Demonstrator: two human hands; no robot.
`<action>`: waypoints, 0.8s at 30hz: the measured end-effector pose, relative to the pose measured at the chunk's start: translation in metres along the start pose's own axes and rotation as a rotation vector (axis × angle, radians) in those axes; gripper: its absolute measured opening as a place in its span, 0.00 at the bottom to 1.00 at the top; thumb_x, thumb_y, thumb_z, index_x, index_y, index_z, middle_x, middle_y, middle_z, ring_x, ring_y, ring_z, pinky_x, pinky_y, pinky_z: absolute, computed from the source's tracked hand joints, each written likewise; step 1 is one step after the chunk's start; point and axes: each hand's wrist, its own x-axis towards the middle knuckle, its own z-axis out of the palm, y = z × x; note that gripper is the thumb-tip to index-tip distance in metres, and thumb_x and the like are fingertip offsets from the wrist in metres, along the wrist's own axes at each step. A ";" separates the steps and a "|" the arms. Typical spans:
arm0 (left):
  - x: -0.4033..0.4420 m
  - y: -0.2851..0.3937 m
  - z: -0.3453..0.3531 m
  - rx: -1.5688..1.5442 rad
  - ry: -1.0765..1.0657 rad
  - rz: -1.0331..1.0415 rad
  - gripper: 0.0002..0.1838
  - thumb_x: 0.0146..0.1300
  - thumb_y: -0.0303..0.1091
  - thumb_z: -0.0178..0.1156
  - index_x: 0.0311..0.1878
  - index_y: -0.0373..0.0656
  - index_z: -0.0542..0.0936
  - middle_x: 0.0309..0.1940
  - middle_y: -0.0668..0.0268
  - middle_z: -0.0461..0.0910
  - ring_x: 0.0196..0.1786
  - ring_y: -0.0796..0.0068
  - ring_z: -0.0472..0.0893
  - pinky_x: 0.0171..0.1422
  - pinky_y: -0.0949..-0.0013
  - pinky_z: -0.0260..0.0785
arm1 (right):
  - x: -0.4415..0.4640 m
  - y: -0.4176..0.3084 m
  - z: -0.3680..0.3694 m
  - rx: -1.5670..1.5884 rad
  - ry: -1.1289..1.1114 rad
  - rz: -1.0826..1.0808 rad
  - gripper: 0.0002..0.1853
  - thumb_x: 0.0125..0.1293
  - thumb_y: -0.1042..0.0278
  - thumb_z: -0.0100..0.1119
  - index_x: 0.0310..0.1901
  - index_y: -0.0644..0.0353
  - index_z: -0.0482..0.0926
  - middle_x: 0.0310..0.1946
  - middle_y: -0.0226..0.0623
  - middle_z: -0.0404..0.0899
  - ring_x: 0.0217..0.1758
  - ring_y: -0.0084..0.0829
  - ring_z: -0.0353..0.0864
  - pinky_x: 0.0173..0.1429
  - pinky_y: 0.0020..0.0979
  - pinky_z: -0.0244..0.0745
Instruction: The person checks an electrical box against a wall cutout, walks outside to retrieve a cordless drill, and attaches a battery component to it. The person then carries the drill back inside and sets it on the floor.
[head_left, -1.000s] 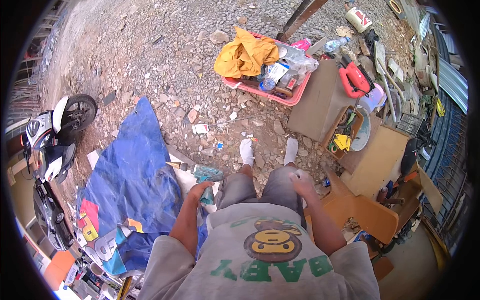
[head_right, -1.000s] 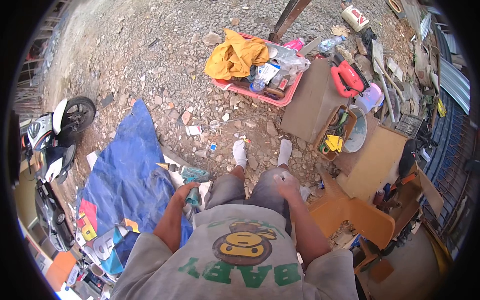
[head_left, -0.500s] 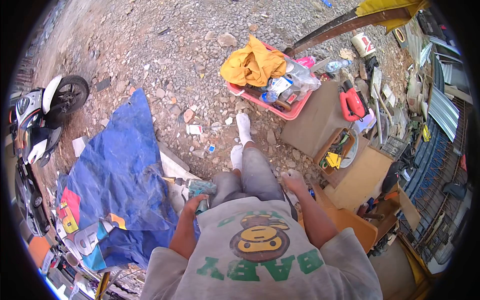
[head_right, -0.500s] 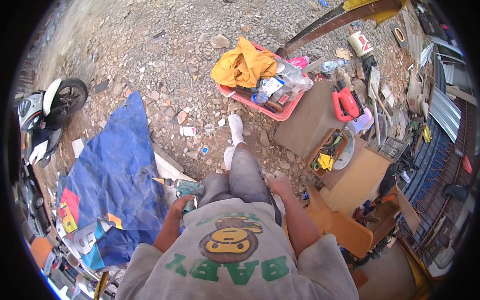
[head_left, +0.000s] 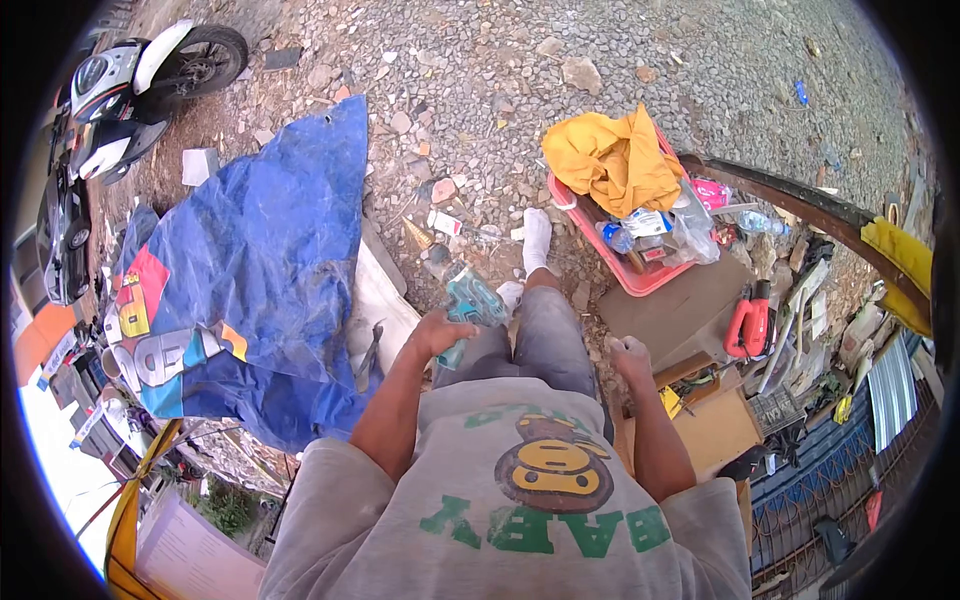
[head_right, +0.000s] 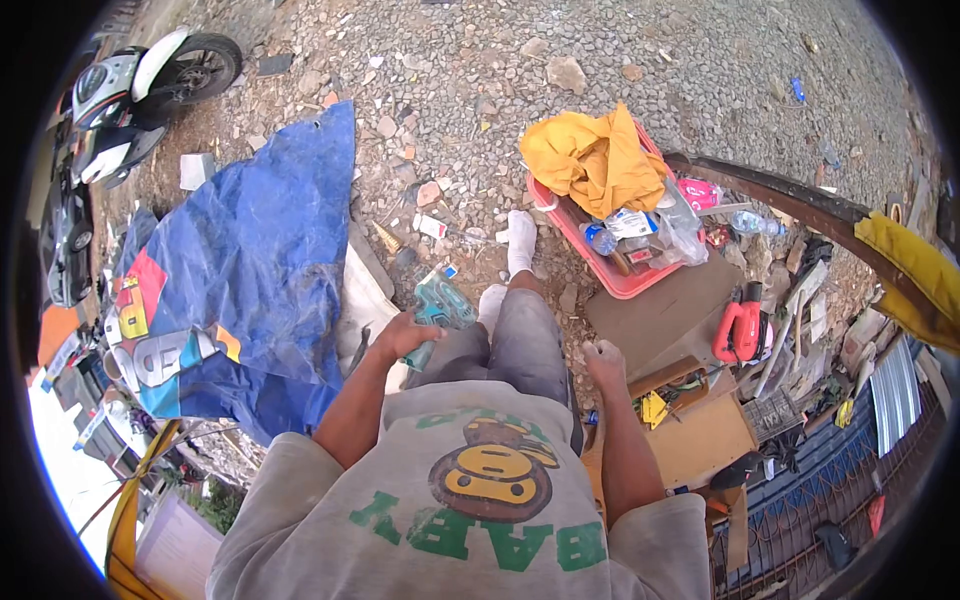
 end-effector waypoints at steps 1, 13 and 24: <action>0.006 0.008 -0.001 -0.052 0.028 0.046 0.28 0.43 0.49 0.69 0.41 0.35 0.83 0.35 0.59 0.83 0.38 0.67 0.80 0.47 0.66 0.70 | 0.014 0.002 -0.005 -0.020 0.025 -0.032 0.15 0.60 0.59 0.57 0.25 0.62 0.73 0.18 0.34 0.74 0.18 0.22 0.72 0.23 0.27 0.67; 0.010 0.096 -0.076 0.480 0.455 0.145 0.39 0.41 0.54 0.64 0.53 0.33 0.77 0.51 0.47 0.76 0.51 0.53 0.79 0.57 0.60 0.72 | 0.140 -0.124 -0.076 -0.273 0.002 -0.629 0.12 0.64 0.62 0.55 0.27 0.60 0.74 0.19 0.30 0.71 0.20 0.24 0.71 0.24 0.27 0.65; 0.042 0.125 -0.258 0.147 0.240 -0.074 0.41 0.39 0.57 0.66 0.50 0.31 0.78 0.49 0.45 0.79 0.54 0.52 0.78 0.57 0.60 0.71 | 0.151 -0.358 -0.041 -0.401 0.009 -0.439 0.14 0.60 0.62 0.55 0.25 0.65 0.77 0.19 0.36 0.77 0.23 0.27 0.78 0.30 0.31 0.74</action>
